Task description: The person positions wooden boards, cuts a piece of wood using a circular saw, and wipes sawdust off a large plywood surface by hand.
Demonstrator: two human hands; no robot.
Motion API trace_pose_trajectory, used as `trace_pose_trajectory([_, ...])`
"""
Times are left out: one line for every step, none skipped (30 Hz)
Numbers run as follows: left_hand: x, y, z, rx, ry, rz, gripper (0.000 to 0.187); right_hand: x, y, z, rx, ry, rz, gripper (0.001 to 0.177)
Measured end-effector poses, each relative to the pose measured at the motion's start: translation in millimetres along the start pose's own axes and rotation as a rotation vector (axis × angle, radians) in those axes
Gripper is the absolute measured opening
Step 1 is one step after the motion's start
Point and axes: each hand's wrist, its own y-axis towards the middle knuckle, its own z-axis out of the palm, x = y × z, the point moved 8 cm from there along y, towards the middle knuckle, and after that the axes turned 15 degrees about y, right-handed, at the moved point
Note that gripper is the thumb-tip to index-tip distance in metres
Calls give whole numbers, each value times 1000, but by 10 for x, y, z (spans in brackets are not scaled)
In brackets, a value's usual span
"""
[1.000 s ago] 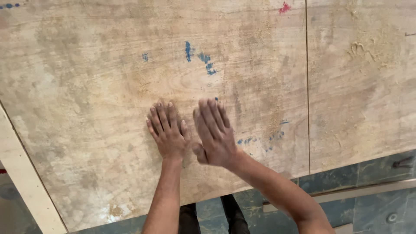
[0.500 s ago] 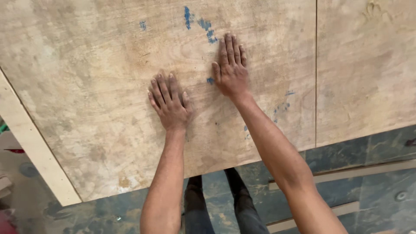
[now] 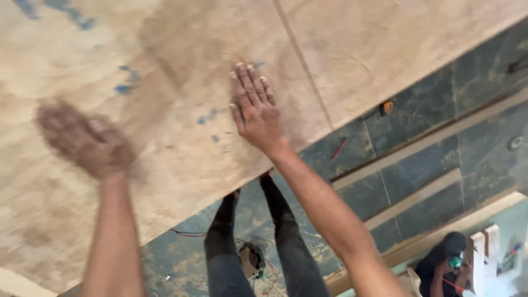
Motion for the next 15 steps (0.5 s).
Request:
trace_pose_trajectory([12, 3, -37, 17, -20, -22, 65, -54, -37, -33, 6, -32, 4, 61])
trace_pose_trajectory([-4, -6, -63, 27, -44, -35, 66, -106, -40, -38, 10, -62, -1, 62])
trace_pose_trajectory([-25, -16, -80, 37, -68, -48, 67, -152, -66, -46, 15, -91, -7, 62])
trace_pose_trajectory([-44, -56, -91, 47, -86, -73, 69, -191, -103, -71, -4, -82, 2, 62])
trace_pose_trajectory([-80, -80, -91, 64, -98, -82, 69, -218, -126, -96, -22, -74, 11, 61])
trace_pose_trajectory([-90, -107, -106, 79, -105, -95, 70, -223, -139, -104, -38, -59, 17, 61])
trace_pose_trajectory([-101, -129, -112, 94, -112, -108, 70, -224, -152, -103, -37, -48, 26, 61])
trace_pose_trajectory([-132, -93, -148, 59, -91, -98, 69, -219, -112, -91, -42, -35, 29, 61])
trace_pose_trajectory([-170, -68, -171, 25, -69, -87, 69, -208, -88, -86, -48, -21, 32, 61])
trace_pose_trajectory([-231, -31, -178, -21, -55, -77, 68, -197, -77, -107, -55, -18, 19, 61])
trace_pose_trajectory([-283, -13, -141, -17, -44, -74, 68, -180, -89, -135, -62, -15, 6, 61])
trace_pose_trajectory([-328, 14, -101, -16, -31, -76, 69, -159, -66, -150, -69, -9, -13, 60])
trace_pose_trajectory([-363, 37, -70, -16, -18, -79, 70, -144, -54, -171, -77, -11, -18, 60])
trace_pose_trajectory([-409, 25, -34, -5, -27, -75, 71, -130, -71, -199, -78, -15, -16, 60])
trace_pose_trajectory([-445, 55, -13, 5, -36, -71, 72, -118, -44, -208, -79, -19, -14, 60])
